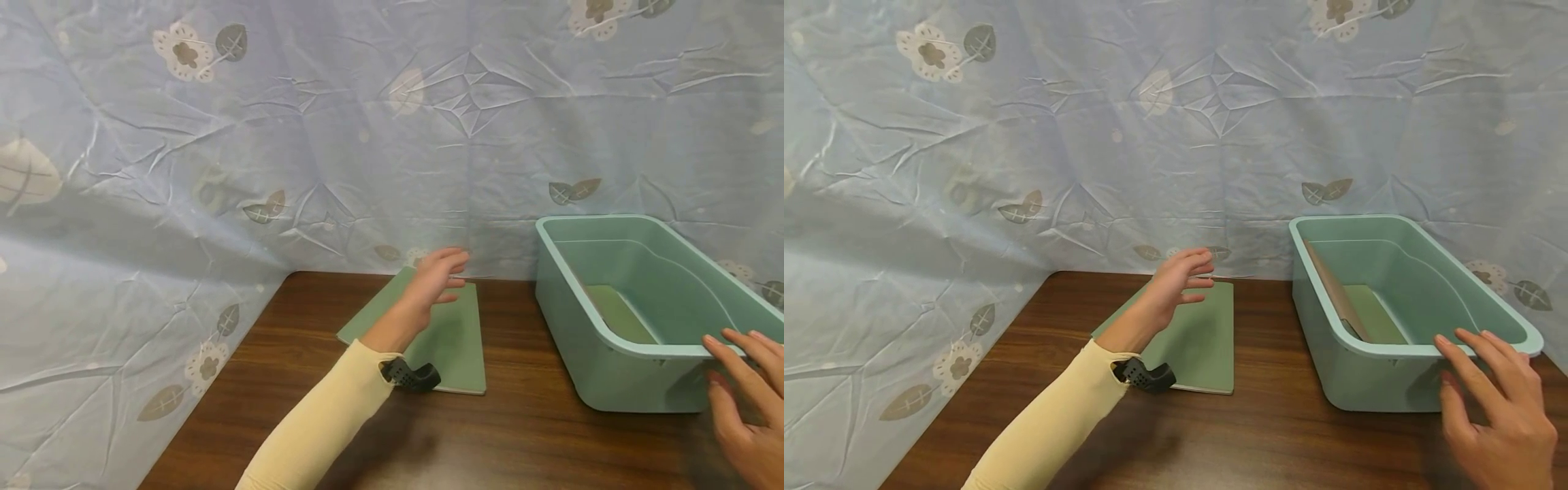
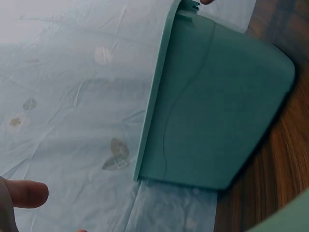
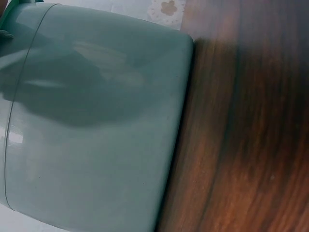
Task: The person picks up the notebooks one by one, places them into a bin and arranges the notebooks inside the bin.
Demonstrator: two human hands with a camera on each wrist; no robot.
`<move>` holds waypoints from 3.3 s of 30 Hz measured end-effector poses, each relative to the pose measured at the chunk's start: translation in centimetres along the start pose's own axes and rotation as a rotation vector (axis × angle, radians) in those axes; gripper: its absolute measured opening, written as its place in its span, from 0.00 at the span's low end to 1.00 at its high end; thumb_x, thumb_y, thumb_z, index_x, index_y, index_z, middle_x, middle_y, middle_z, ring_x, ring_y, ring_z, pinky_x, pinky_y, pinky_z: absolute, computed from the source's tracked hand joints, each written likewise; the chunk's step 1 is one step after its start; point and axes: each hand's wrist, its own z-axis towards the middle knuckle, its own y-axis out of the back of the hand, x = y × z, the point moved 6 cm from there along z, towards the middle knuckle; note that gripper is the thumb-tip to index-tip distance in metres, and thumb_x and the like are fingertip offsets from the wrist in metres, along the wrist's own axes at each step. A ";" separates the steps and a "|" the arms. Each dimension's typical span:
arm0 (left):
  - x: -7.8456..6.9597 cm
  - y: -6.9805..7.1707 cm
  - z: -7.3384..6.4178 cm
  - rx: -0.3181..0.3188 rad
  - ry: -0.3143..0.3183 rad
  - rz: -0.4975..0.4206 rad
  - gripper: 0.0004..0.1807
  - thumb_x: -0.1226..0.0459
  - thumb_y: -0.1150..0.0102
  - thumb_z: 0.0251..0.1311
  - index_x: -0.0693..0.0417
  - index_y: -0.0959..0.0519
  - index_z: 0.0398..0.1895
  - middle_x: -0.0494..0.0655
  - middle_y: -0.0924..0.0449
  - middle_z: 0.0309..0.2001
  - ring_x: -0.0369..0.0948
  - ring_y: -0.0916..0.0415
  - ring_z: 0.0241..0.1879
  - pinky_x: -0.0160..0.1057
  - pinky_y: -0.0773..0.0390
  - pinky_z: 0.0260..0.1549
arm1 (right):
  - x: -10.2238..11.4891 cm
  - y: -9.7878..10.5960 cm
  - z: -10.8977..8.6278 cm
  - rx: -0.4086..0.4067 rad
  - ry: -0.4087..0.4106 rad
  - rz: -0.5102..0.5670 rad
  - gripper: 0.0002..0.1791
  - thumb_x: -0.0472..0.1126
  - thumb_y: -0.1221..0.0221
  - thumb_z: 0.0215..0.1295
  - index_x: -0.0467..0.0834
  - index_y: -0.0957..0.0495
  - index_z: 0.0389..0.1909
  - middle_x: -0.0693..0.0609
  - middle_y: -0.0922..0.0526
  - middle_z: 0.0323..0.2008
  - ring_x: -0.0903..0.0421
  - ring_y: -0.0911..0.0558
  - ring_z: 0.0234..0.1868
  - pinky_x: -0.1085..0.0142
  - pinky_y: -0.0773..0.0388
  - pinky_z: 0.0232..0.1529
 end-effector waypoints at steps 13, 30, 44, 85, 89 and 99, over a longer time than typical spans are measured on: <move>2.6 4.8 -2.1 -0.075 -0.001 -0.022 0.26 0.50 0.48 0.70 0.43 0.31 0.69 0.51 0.27 0.66 0.53 0.25 0.62 0.56 0.27 0.61 | 0.6 0.3 0.3 -0.032 0.030 0.046 0.24 0.51 0.50 0.73 0.38 0.19 0.56 0.38 0.22 0.61 0.40 0.30 0.69 0.52 0.42 0.75; 7.0 10.7 -4.0 -0.156 0.080 0.021 0.29 0.50 0.51 0.71 0.49 0.35 0.71 0.56 0.32 0.69 0.59 0.32 0.66 0.61 0.30 0.63 | 0.6 0.1 0.3 -0.020 0.102 0.010 0.25 0.52 0.51 0.72 0.38 0.19 0.56 0.36 0.20 0.58 0.37 0.28 0.67 0.50 0.41 0.75; 9.6 10.9 -3.9 -0.161 0.164 -0.025 0.31 0.49 0.49 0.69 0.52 0.37 0.71 0.61 0.37 0.71 0.62 0.38 0.67 0.66 0.30 0.59 | 1.0 0.3 0.4 -0.055 0.043 0.058 0.24 0.50 0.49 0.72 0.37 0.18 0.54 0.37 0.21 0.60 0.39 0.30 0.69 0.50 0.41 0.74; 11.5 10.7 -3.6 -0.154 0.287 -0.079 0.38 0.50 0.47 0.66 0.53 0.44 0.74 0.64 0.35 0.69 0.61 0.32 0.63 0.54 0.23 0.45 | 0.4 0.2 0.5 -0.020 0.086 -0.007 0.24 0.51 0.51 0.73 0.38 0.19 0.56 0.35 0.21 0.58 0.37 0.29 0.68 0.49 0.41 0.74; 11.6 10.7 -3.4 -0.143 0.298 -0.088 0.39 0.49 0.47 0.66 0.54 0.45 0.75 0.66 0.35 0.68 0.62 0.33 0.63 0.53 0.25 0.46 | 0.1 0.2 0.4 -0.011 0.072 -0.011 0.25 0.52 0.51 0.73 0.38 0.19 0.56 0.35 0.21 0.59 0.37 0.29 0.68 0.48 0.42 0.74; 12.2 10.6 -2.7 -0.137 0.344 -0.092 0.34 0.48 0.48 0.66 0.54 0.37 0.71 0.64 0.34 0.67 0.56 0.32 0.57 0.52 0.30 0.45 | 0.2 0.2 0.3 -0.027 0.138 0.003 0.24 0.50 0.50 0.72 0.37 0.19 0.55 0.34 0.20 0.57 0.37 0.27 0.66 0.50 0.39 0.74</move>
